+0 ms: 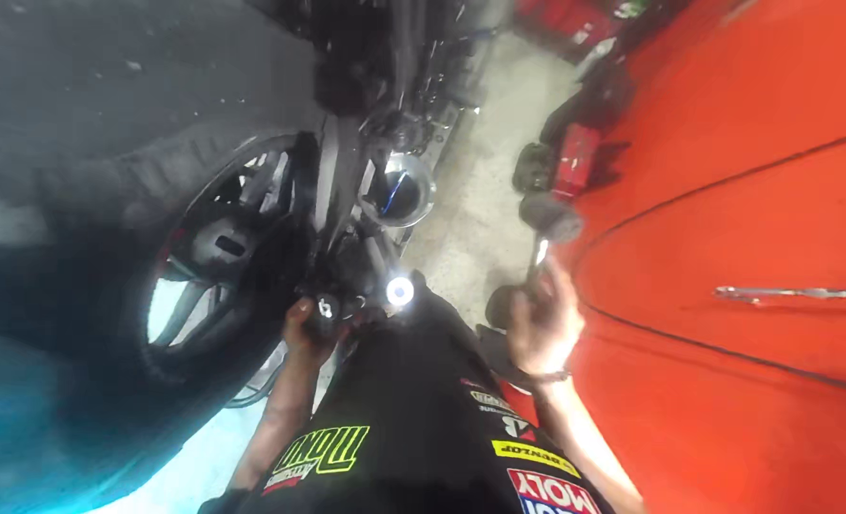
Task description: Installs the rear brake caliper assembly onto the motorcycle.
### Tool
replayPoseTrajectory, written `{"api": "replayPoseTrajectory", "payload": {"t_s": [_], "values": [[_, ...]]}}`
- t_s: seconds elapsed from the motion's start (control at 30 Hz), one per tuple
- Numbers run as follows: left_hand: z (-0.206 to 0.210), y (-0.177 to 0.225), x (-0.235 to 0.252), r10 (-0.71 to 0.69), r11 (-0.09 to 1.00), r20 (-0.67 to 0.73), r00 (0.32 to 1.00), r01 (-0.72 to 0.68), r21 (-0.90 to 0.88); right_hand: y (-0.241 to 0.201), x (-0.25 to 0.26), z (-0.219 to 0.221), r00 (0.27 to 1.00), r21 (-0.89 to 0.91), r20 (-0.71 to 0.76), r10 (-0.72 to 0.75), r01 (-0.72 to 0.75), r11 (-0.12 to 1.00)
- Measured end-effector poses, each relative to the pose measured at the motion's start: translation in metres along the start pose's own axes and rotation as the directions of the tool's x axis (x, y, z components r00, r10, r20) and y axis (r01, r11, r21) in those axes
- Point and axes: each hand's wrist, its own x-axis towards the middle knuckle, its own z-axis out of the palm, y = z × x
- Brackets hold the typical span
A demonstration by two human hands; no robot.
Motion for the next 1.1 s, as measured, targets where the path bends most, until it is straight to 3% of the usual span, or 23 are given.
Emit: {"api": "replayPoseTrajectory", "payload": {"t_s": [0.07, 0.1, 0.13, 0.2, 0.23, 0.27, 0.33, 0.37, 0.4, 0.43, 0.47, 0.5, 0.53, 0.6, 0.67, 0.77, 0.83, 0.9, 0.93, 1.0, 1.03, 1.07, 1.1], "values": [[-0.004, 0.000, -0.002, -0.043, 0.999, -0.033, 0.999, 0.042, -0.019, 0.075, -0.024, 0.024, 0.962, -0.189, 0.059, 0.267, -0.252, 0.949], [-0.006, 0.000, -0.003, -0.067, 0.997, -0.042, 0.997, 0.065, -0.032, 0.114, -0.035, 0.039, 0.907, -0.256, 0.113, 0.406, -0.368, 0.894], [-0.006, -0.001, -0.005, -0.077, 0.996, -0.041, 0.996, 0.076, -0.037, 0.149, -0.043, 0.052, 0.808, -0.305, 0.195, 0.556, -0.489, 0.817], [-0.008, -0.002, -0.010, -0.073, 0.997, -0.047, 0.996, 0.072, -0.036, 0.206, -0.038, 0.078, 0.520, -0.398, 0.368, 0.771, -0.661, 0.636], [-0.010, -0.002, -0.012, -0.068, 0.997, -0.051, 0.996, 0.067, -0.024, 0.228, -0.029, 0.091, 0.429, -0.411, 0.417, 0.801, -0.697, 0.587], [-0.009, -0.001, -0.014, -0.067, 0.998, -0.066, 0.996, 0.067, -0.011, 0.245, -0.013, 0.104, 0.392, -0.408, 0.442, 0.807, -0.713, 0.570], [0.008, 0.006, -0.016, -0.120, 0.992, -0.183, 0.976, 0.124, 0.012, 0.266, 0.040, 0.127, 0.434, -0.376, 0.454, 0.778, -0.698, 0.609], [0.041, 0.014, -0.009, -0.148, 0.983, -0.338, 0.929, 0.175, 0.051, 0.271, 0.076, 0.139, 0.473, -0.361, 0.461, 0.751, -0.673, 0.645], [0.099, 0.018, 0.010, -0.091, 0.978, -0.652, 0.753, 0.192, 0.086, 0.277, 0.115, 0.152, 0.516, -0.352, 0.475, 0.713, -0.631, 0.691], [0.141, 0.021, 0.033, -0.041, 0.972, -0.793, 0.608, 0.209, 0.110, 0.286, 0.158, 0.165, 0.569, -0.355, 0.487, 0.663, -0.565, 0.745], [0.165, 0.021, 0.049, -0.004, 0.963, -0.857, 0.516, 0.233, 0.136, 0.297, 0.200, 0.178, 0.627, -0.364, 0.502, 0.596, -0.472, 0.803], [0.177, 0.019, 0.054, 0.021, 0.957, -0.885, 0.465, 0.248, 0.153, 0.305, 0.235, 0.189, 0.661, -0.376, 0.531, 0.530, -0.377, 0.846], [0.178, 0.013, 0.056, 0.083, 0.962, -0.926, 0.368, 0.212, 0.171, 0.310, 0.267, 0.205, 0.688, -0.378, 0.563, 0.459, -0.279, 0.883], [0.154, -0.002, 0.035, 0.216, 0.959, -0.942, 0.256, 0.127, 0.254, 0.315, 0.321, 0.243, 0.716, -0.399, 0.618, 0.325, -0.070, 0.914], [0.124, -0.023, 0.002, 0.229, 0.970, -0.927, 0.297, 0.013, 0.244, 0.342, 0.357, 0.277, 0.702, -0.425, 0.654, 0.282, 0.033, 0.904], [0.108, -0.032, 0.003, 0.139, 0.990, -0.813, 0.565, -0.075, 0.117, 0.389, 0.398, 0.317, 0.670, -0.410, 0.689, 0.276, 0.046, 0.911], [0.104, -0.038, 0.008, 0.102, 0.994, -0.770, 0.629, -0.098, 0.051, 0.400, 0.405, 0.318, 0.641, -0.404, 0.710, 0.293, 0.030, 0.914], [0.094, -0.044, 0.007, 0.138, 0.988, -0.689, 0.711, -0.151, 0.042, 0.405, 0.393, 0.316, 0.676, -0.431, 0.721, 0.154, 0.263, 0.863], [0.088, -0.046, 0.006, 0.160, 0.984, -0.636, 0.755, -0.173, 0.043, 0.386, 0.381, 0.303, 0.632, -0.423, 0.769, 0.097, 0.390, 0.818], [0.082, -0.048, 0.006, 0.171, 0.980, -0.571, 0.803, -0.198, 0.015, 0.309, 0.345, 0.254, 0.376, -0.287, 0.923, 0.079, 0.540, 0.791], [0.080, -0.050, 0.006, 0.169, 0.978, -0.572, 0.803, -0.207, 0.000, 0.274, 0.324, 0.230, 0.229, -0.148, 0.973, 0.024, 0.541, 0.828], [0.079, -0.051, 0.006, 0.151, 0.979, -0.596, 0.789, -0.204, -0.021, 0.239, 0.301, 0.205, 0.086, 0.032, 0.993, -0.077, 0.439, 0.898], [0.078, -0.052, 0.006, 0.124, 0.979, -0.607, 0.785, -0.197, -0.055, 0.205, 0.274, 0.181, 0.009, 0.234, 0.969, -0.246, 0.280, 0.931]]}}
